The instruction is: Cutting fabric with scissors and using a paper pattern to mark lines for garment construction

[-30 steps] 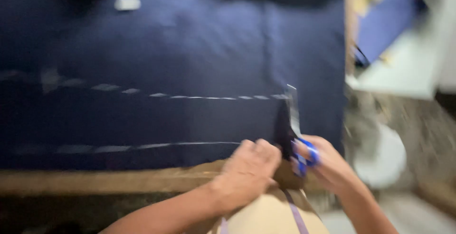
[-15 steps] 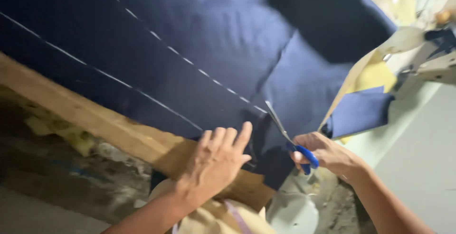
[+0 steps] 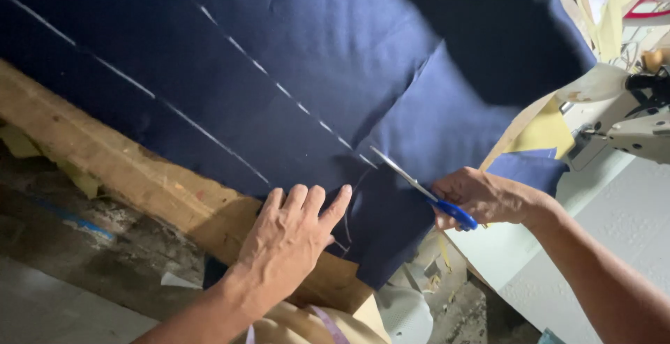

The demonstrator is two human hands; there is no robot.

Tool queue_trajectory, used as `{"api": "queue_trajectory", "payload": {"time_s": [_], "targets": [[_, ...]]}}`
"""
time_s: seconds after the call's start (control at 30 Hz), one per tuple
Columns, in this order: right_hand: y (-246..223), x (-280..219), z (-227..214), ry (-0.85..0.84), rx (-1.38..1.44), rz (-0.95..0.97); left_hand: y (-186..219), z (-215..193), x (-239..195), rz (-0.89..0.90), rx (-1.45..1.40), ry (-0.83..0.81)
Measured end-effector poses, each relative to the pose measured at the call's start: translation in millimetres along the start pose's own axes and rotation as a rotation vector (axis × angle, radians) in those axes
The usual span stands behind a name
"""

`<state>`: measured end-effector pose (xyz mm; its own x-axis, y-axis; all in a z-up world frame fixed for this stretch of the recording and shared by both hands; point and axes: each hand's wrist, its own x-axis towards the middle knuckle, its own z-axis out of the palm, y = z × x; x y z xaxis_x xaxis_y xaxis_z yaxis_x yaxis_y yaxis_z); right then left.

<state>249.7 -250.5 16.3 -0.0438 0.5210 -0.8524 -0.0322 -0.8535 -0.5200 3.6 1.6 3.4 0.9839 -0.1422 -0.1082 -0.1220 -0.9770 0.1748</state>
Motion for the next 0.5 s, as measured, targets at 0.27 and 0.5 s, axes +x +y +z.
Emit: {"api": "queue_trajectory", "payload": {"time_s": [0.27, 0.5], "targets": [[5.3, 2.0, -11.5, -0.008, -0.048, 0.011, 0.0, 0.8, 1.2, -0.001, -0.004, 0.0], [5.5, -2.2, -12.6, -0.079, 0.079, -0.05, -0.8, -0.4, 1.6, 0.03, 0.015, -0.057]]}}
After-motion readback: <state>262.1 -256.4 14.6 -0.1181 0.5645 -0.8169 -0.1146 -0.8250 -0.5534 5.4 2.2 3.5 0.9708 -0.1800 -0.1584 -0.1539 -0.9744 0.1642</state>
